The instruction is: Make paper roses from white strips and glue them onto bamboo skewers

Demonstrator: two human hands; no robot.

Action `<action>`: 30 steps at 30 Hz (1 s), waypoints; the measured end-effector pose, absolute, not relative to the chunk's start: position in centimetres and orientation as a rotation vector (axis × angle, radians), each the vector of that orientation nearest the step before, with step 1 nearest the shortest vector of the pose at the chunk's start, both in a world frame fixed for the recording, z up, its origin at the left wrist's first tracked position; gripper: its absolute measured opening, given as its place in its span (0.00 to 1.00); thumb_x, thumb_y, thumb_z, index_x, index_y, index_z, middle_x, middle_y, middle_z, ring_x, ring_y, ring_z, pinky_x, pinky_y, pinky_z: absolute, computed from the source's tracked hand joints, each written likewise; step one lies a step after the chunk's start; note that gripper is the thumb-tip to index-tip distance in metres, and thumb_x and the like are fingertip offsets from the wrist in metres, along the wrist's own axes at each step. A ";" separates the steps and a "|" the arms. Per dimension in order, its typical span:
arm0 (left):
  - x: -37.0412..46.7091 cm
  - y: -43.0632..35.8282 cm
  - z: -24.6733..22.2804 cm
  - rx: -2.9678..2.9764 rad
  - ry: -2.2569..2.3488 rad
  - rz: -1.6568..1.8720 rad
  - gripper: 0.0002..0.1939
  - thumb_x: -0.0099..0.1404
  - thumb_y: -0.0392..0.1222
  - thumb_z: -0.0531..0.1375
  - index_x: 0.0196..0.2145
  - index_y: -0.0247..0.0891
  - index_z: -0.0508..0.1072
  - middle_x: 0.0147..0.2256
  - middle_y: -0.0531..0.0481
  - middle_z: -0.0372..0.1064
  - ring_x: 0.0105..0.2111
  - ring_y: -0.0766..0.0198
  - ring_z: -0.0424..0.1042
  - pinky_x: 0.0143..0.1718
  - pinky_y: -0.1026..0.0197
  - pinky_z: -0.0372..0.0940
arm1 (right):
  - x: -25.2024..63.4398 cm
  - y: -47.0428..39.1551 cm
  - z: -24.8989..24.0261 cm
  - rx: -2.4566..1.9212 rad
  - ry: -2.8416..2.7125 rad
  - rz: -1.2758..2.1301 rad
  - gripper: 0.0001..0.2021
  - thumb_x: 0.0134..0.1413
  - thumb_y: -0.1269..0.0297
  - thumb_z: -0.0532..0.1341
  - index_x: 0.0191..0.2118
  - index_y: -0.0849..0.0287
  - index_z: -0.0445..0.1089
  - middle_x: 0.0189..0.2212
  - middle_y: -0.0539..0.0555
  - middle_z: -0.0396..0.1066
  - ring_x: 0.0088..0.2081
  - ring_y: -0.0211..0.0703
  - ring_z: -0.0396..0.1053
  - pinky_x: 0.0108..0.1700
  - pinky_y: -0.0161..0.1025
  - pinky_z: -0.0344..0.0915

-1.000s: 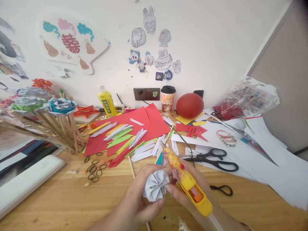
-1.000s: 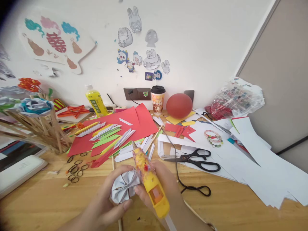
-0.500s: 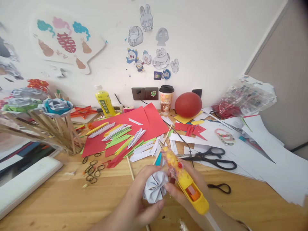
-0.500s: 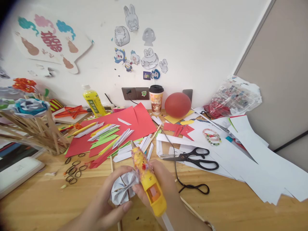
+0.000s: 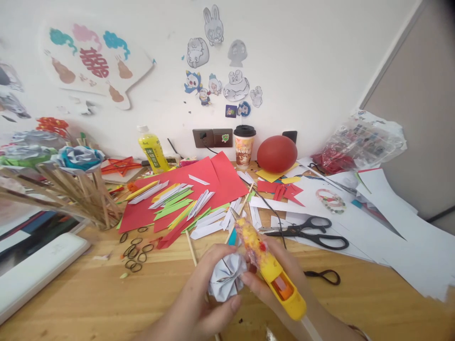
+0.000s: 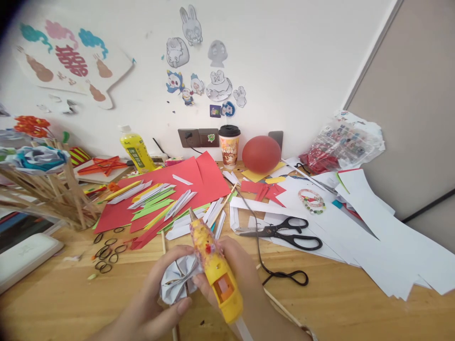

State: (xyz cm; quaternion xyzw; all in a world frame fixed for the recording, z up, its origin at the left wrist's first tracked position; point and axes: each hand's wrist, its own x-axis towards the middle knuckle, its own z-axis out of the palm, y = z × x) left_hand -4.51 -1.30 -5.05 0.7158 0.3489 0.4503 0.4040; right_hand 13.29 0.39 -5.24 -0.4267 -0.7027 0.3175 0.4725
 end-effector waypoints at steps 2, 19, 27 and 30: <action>-4.5 -1.3 -5.2 1.818 0.862 1.117 0.27 0.62 0.36 0.57 0.55 0.56 0.56 0.50 0.49 0.62 0.48 0.58 0.66 0.48 0.62 0.64 | 13.3 0.4 -5.2 -1.048 -1.736 0.779 0.09 0.46 0.66 0.60 0.37 0.55 0.66 0.32 0.51 0.70 0.32 0.43 0.70 0.33 0.38 0.68; -4.3 -2.2 -5.1 1.570 1.021 1.124 0.24 0.61 0.43 0.59 0.54 0.46 0.59 0.51 0.44 0.62 0.50 0.53 0.64 0.51 0.57 0.61 | 13.1 0.1 -4.5 -1.035 -1.694 0.778 0.09 0.46 0.67 0.60 0.37 0.54 0.66 0.33 0.51 0.70 0.34 0.43 0.70 0.34 0.38 0.68; -4.7 -2.0 -5.0 1.637 0.922 1.102 0.23 0.61 0.39 0.58 0.54 0.50 0.59 0.50 0.45 0.62 0.50 0.54 0.65 0.49 0.58 0.62 | 13.4 0.2 -4.6 -0.974 -1.634 0.863 0.10 0.45 0.65 0.63 0.37 0.54 0.67 0.31 0.50 0.68 0.31 0.41 0.69 0.30 0.35 0.67; -4.3 -2.3 -4.8 1.489 0.860 1.104 0.21 0.61 0.44 0.58 0.52 0.51 0.60 0.49 0.46 0.63 0.48 0.55 0.66 0.45 0.59 0.64 | 13.6 0.3 -4.6 -0.974 -1.599 0.887 0.11 0.46 0.63 0.63 0.37 0.55 0.67 0.30 0.49 0.68 0.28 0.39 0.67 0.29 0.35 0.66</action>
